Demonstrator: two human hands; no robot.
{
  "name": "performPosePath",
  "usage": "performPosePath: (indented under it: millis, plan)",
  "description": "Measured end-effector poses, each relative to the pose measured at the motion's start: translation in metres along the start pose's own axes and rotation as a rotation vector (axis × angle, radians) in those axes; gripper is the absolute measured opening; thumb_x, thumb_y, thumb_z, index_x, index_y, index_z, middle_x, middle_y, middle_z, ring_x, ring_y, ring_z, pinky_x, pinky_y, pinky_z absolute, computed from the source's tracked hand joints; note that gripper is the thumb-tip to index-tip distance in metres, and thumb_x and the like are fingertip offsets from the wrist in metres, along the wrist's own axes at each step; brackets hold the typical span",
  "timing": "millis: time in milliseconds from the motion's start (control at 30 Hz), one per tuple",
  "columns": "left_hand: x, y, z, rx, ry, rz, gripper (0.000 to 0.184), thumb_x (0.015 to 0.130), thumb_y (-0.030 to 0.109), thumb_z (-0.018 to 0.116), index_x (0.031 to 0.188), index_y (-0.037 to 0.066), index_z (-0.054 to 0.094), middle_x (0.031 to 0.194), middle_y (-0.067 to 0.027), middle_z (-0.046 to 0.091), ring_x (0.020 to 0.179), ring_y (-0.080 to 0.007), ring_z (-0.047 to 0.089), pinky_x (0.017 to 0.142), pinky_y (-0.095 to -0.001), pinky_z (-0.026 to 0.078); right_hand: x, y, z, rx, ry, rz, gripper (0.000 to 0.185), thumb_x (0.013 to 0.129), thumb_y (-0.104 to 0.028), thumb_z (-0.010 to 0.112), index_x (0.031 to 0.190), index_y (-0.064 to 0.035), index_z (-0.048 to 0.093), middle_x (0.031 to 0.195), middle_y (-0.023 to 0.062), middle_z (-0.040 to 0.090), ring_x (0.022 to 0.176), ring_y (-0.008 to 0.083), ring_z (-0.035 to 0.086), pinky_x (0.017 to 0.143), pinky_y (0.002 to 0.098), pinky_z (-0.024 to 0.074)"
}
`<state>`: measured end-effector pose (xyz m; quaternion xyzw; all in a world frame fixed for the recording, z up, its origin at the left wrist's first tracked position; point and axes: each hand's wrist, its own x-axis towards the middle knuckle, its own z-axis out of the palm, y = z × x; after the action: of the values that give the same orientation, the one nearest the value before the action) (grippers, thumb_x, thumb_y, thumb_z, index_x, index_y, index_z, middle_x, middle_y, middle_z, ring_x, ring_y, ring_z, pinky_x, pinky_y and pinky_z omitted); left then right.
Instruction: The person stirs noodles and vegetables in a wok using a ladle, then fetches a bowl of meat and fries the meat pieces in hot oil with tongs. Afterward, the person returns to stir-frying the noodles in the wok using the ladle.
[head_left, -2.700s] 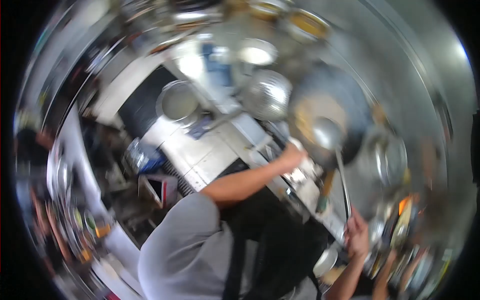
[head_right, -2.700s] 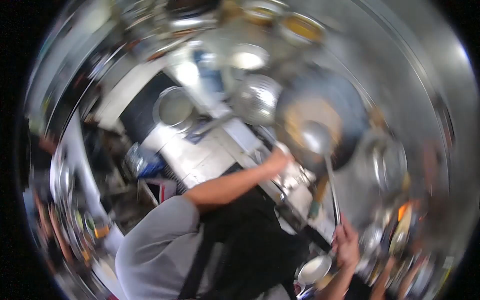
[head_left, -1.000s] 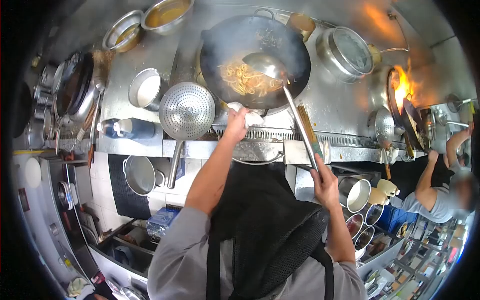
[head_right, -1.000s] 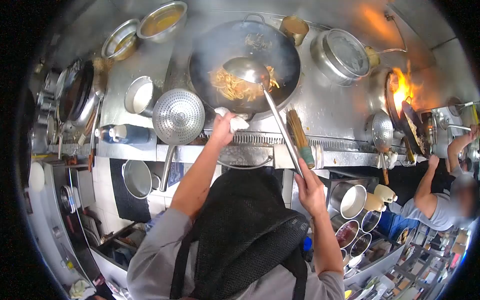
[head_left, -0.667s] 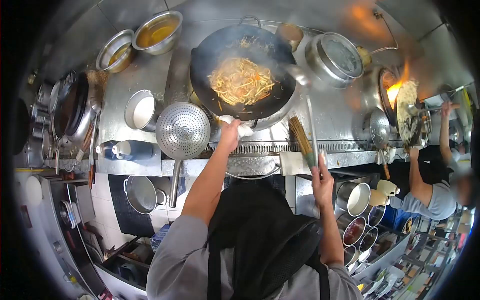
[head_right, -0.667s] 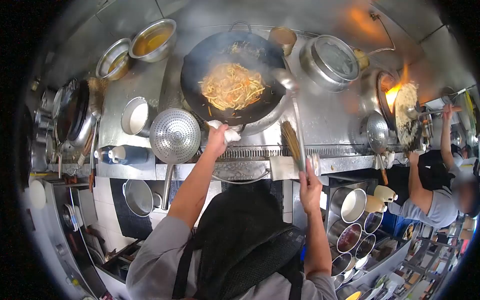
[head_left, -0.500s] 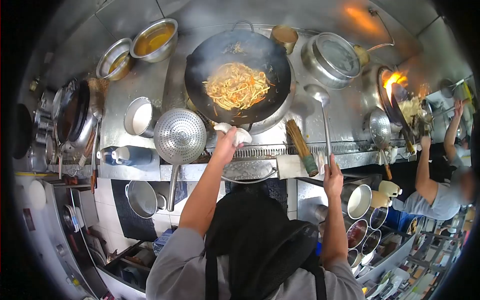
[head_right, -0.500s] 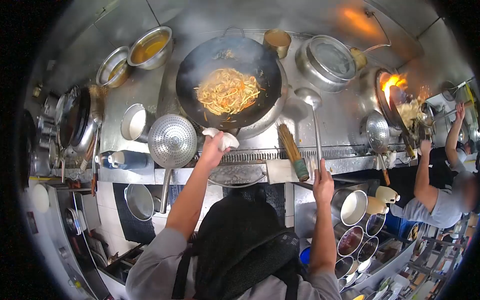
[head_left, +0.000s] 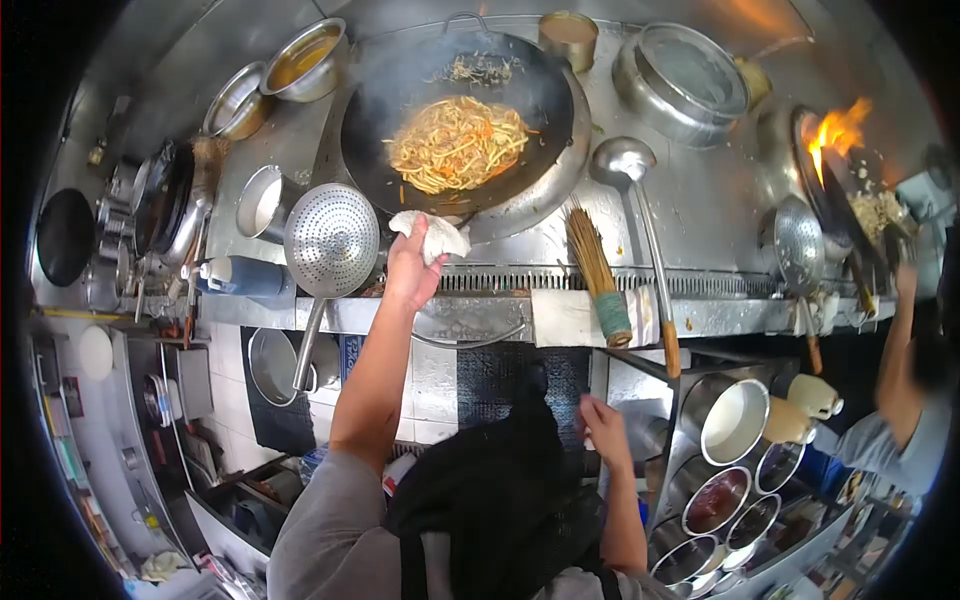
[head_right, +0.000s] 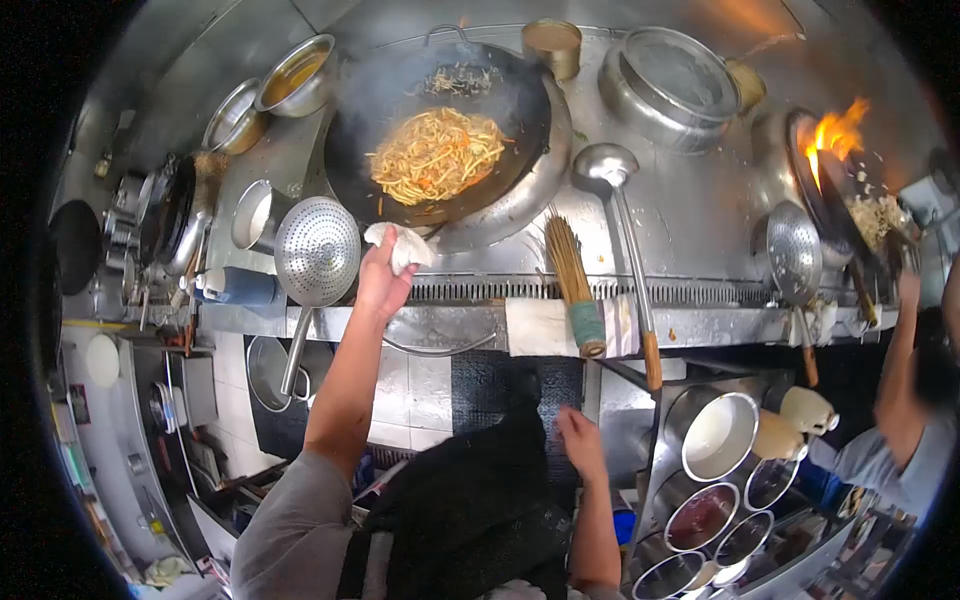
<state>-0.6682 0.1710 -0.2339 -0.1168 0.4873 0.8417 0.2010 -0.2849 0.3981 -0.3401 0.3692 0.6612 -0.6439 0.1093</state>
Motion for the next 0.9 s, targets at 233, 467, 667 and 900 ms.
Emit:
performPosePath:
  millis: [233, 467, 667, 900]
  plan:
    - [-0.01, 0.006, 0.008, 0.114, -0.056, -0.019, 0.025, 0.105, 0.027, 0.055, 0.117, 0.007, 0.062, 0.103, -0.0067, 0.071, 0.089, -0.0192, 0.068, 0.065, -0.0307, 0.052, 0.188, 0.107, 0.092, 0.566, 0.316, -0.163, 0.057, 0.105, -0.055, 0.046, 0.128, -0.0042, 0.055, 0.117, 0.0089, 0.065, 0.093, 0.0156, 0.067, 0.072, 0.03, 0.0483]
    - [-0.002, 0.001, 0.003, 0.027, -0.11, 0.031, 0.018, 0.101, 0.018, 0.059, 0.114, 0.005, 0.061, 0.1, -0.0076, 0.069, 0.085, -0.02, 0.066, 0.062, -0.0288, 0.052, 0.189, 0.078, 0.107, 0.529, 0.488, -0.226, 0.054, 0.107, -0.053, 0.042, 0.114, -0.0034, 0.063, 0.1, 0.0055, 0.071, 0.086, 0.0157, 0.071, 0.071, 0.0295, 0.0465]
    - [0.006, -0.001, -0.004, 0.01, -0.123, 0.082, 0.02, 0.102, 0.016, 0.056, 0.117, 0.004, 0.059, 0.106, -0.0102, 0.068, 0.089, -0.0206, 0.065, 0.064, -0.0302, 0.051, 0.193, 0.08, 0.104, 0.6, 0.466, -0.22, 0.053, 0.108, -0.052, 0.042, 0.111, -0.0037, 0.063, 0.096, 0.0052, 0.071, 0.08, 0.0144, 0.071, 0.061, 0.0265, 0.0416]
    - [0.011, 0.002, -0.009, -0.025, -0.186, 0.051, 0.017, 0.102, 0.015, 0.056, 0.115, 0.004, 0.06, 0.102, -0.0093, 0.068, 0.085, -0.0196, 0.065, 0.062, -0.0291, 0.05, 0.193, 0.073, 0.1, 0.643, 0.426, -0.159, 0.049, 0.107, -0.053, 0.042, 0.106, -0.0084, 0.063, 0.09, 0.0019, 0.071, 0.078, 0.0134, 0.071, 0.062, 0.0275, 0.0425]
